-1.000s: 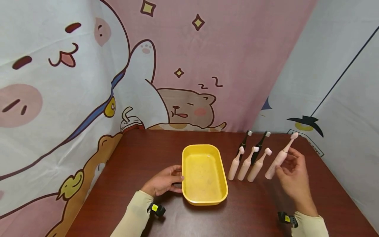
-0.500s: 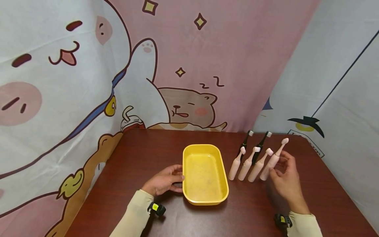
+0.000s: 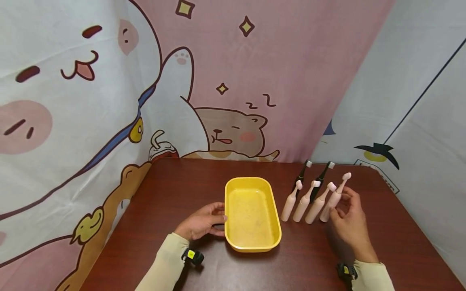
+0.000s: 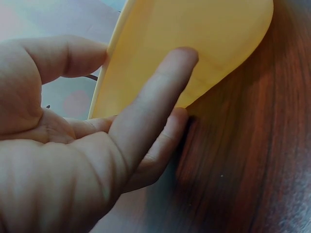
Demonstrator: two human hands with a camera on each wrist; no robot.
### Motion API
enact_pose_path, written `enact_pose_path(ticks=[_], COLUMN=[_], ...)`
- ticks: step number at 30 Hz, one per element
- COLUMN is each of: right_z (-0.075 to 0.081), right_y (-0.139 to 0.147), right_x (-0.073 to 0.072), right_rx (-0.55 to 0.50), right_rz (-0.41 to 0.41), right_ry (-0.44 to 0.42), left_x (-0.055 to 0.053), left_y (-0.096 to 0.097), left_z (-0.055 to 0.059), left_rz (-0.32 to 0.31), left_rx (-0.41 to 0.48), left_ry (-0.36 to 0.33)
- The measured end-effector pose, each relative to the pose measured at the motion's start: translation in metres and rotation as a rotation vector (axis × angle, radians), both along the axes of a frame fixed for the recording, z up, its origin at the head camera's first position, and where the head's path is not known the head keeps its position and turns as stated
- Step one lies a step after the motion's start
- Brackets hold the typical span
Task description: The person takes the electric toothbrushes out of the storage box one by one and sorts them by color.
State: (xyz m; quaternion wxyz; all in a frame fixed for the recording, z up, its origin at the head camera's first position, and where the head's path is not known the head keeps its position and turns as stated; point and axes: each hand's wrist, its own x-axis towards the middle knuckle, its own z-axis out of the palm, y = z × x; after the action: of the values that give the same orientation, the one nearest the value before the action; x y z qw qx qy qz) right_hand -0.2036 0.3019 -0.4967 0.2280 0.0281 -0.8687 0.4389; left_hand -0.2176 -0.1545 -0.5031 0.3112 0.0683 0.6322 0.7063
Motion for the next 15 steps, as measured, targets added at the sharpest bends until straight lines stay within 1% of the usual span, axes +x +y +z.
enact_pose_path(ticks=[6, 15], right_z=[-0.004, -0.0059], right_y=[0.0012, 0.0034], right_x=[-0.0008, -0.002], right_rx=[0.013, 0.042], right_rz=[0.001, 0.004], right_ry=[-0.002, -0.019], left_x=[0.0006, 0.0007], left_y=[-0.0005, -0.0012], left_z=[0.0001, -0.0004], left_rz=[-0.001, 0.007], left_rx=[0.007, 0.01], left_ry=[0.0, -0.004])
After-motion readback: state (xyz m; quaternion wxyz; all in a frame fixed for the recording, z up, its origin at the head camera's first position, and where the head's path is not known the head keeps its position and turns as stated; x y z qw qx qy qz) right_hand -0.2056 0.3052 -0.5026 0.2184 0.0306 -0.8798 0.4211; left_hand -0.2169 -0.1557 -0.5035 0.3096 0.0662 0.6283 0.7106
